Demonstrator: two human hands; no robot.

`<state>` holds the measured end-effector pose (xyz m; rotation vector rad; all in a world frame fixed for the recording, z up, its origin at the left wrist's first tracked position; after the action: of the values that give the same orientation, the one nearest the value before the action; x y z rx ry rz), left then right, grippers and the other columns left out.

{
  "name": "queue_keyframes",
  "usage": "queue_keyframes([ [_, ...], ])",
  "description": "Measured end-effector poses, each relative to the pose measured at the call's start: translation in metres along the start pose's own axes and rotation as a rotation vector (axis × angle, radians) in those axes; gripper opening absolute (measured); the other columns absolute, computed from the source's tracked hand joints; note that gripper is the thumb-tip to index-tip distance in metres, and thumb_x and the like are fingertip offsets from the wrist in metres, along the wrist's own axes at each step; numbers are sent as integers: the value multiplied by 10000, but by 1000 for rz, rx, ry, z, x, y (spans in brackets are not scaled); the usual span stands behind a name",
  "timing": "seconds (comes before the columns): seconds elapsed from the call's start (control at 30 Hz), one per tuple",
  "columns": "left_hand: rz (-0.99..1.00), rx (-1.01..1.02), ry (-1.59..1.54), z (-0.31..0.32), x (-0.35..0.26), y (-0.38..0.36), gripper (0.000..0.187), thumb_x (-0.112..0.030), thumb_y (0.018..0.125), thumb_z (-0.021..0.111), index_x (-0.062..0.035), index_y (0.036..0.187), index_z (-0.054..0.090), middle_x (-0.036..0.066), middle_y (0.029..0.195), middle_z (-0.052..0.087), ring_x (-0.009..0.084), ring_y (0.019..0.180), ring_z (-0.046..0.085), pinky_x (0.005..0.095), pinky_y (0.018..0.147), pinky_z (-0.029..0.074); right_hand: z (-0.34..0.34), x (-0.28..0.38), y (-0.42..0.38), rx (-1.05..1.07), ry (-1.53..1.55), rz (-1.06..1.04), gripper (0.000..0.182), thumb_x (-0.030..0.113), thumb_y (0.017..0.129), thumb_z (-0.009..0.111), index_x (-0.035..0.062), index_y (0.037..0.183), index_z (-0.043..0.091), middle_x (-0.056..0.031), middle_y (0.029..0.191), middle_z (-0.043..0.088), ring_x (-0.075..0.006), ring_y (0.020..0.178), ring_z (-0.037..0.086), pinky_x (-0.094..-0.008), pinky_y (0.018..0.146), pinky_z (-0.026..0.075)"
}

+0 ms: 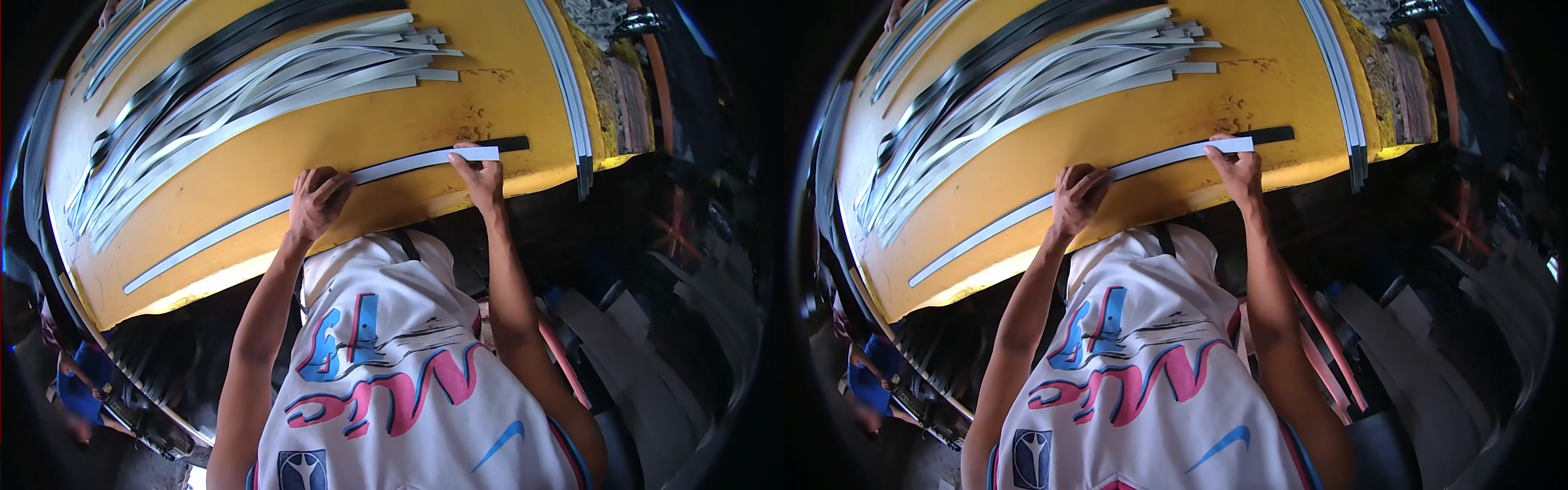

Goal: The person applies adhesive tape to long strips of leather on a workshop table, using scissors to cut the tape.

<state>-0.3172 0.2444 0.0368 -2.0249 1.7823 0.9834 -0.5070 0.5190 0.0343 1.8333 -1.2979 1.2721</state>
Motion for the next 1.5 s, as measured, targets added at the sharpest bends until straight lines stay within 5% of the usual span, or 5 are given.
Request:
queue_keyframes([
  [1.5, 29, -17, 9, -5, -8, 5, 247, -114, 791, 798, -90, 1023, 717, 86, 965, 643, 293, 923, 604, 426, 808, 473, 2, 16, -1, -26, -132, -31, 241, 237, 899, 764, 34, 1019, 718, -36, 751, 650, -115, 646, 537, -295, 602, 466],
])
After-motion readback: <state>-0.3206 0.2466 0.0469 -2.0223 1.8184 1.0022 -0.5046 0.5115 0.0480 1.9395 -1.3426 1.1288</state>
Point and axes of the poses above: each hand's wrist, its own y-axis towards the middle knuckle, its own z-axis out of the palm, x = y × z, the point moved 3 cm from there along y, towards the middle knuckle
